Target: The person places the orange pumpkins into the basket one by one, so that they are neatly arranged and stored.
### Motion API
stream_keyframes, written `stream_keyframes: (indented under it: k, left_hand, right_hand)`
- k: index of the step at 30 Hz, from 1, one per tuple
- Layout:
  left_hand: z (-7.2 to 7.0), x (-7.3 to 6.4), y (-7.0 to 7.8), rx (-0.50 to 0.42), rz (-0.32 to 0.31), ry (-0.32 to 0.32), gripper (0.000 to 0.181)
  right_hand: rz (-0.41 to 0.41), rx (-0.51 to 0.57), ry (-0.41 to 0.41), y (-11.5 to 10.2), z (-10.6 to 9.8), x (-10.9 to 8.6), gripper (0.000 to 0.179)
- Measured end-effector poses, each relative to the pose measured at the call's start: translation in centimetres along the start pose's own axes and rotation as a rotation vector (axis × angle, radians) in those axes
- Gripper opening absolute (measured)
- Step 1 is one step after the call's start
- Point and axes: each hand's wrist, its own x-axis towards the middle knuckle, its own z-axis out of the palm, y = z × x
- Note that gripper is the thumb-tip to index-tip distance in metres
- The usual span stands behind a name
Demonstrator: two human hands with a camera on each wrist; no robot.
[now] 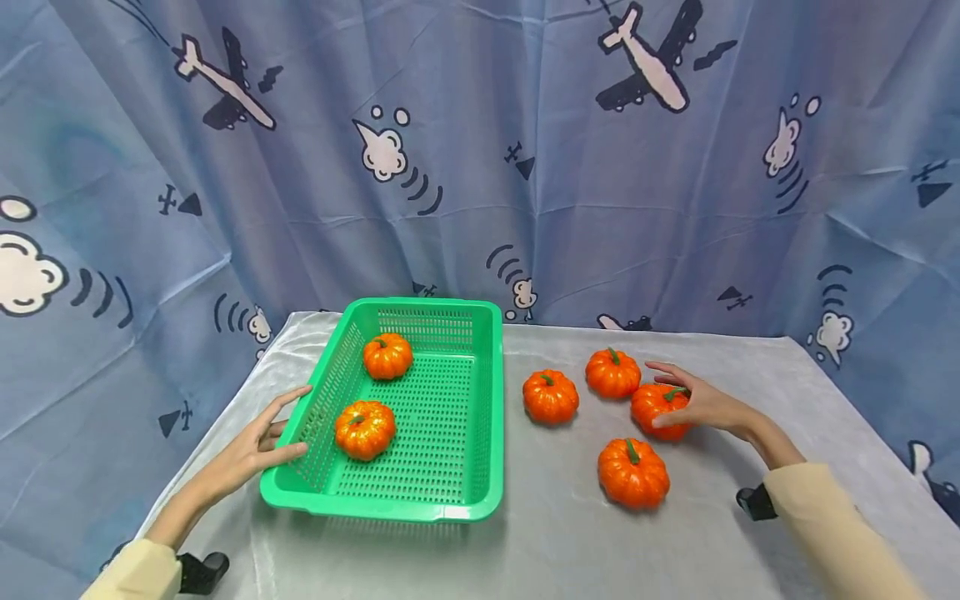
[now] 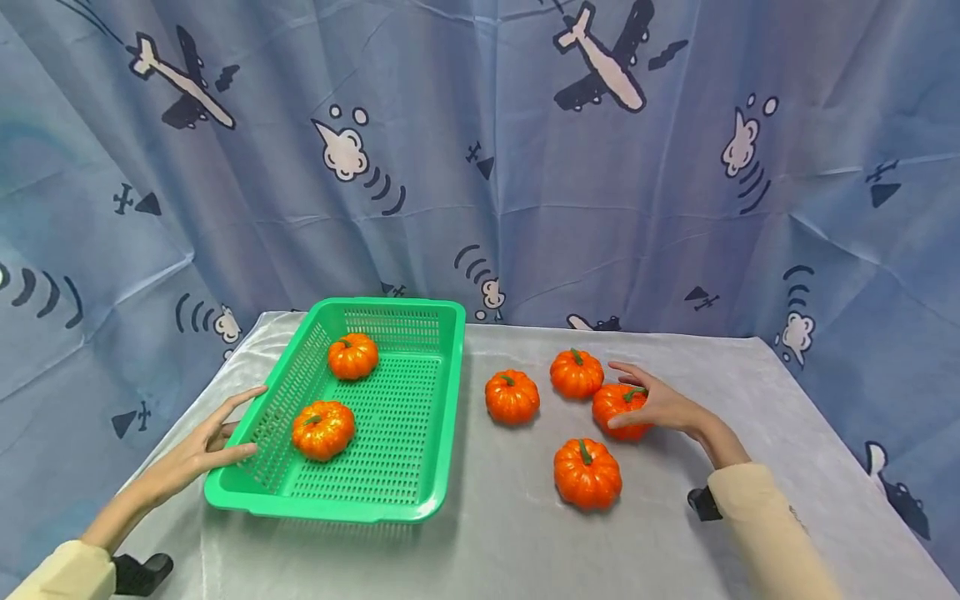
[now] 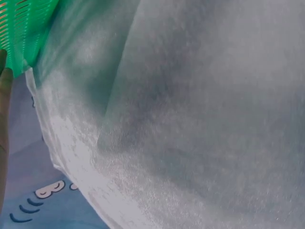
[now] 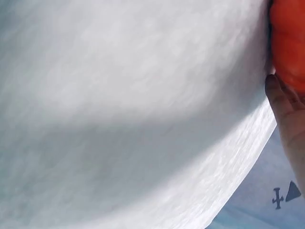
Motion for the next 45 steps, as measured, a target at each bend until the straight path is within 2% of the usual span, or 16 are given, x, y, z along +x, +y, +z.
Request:
stream_keyframes:
  k: [5, 8, 15, 21, 26, 29, 34, 40, 45]
  left_hand:
    - [-0.6, -0.1, 0.1, -0.018, -0.002, -0.041, 0.071]
    - [-0.9, -0.1, 0.0, -0.015, 0.007, -0.051, 0.070]
    - [-1.0, 0.1, -0.5, -0.031, 0.054, -0.094, 0.070]
    - [-1.0, -0.8, -0.6, -0.020, 0.051, -0.066, 0.070]
    - [-0.9, -0.3, -0.6, -0.004, 0.064, -0.055, 0.070]
    - [-0.8, 0.1, -0.7, -0.017, 0.075, -0.068, 0.070]
    - [-0.9, 0.2, -0.6, -0.041, 0.080, -0.079, 0.070]
    - [-0.8, -0.1, -0.8, -0.060, 0.078, -0.083, 0.070]
    - [-0.7, 0.2, -0.8, -0.068, 0.093, -0.083, 0.069]
  right_hand:
    - [-0.003, -0.002, 0.041, 0.6, -0.1, -1.4, 0.084]
    - [0.011, -0.004, 0.088, 0.8, -0.2, -2.1, 0.076]
    - [0.054, 0.044, 0.221, 0.7, -1.5, -4.0, 0.072]
    - [0.016, 0.115, 0.361, -0.7, -2.6, -4.7, 0.070]
    - [-0.032, 0.102, 0.449, -2.2, -3.5, -5.6, 0.062]
    - [-0.042, 0.139, 0.444, -3.2, -3.5, -5.9, 0.058]
    - [-0.033, 0.258, 0.384, -5.3, -2.5, -5.3, 0.048]
    - [-0.021, 0.365, 0.318, -8.3, -2.0, -4.1, 0.049]
    - [-0.056, 0.493, 0.275, -11.0, -1.8, -3.3, 0.049]
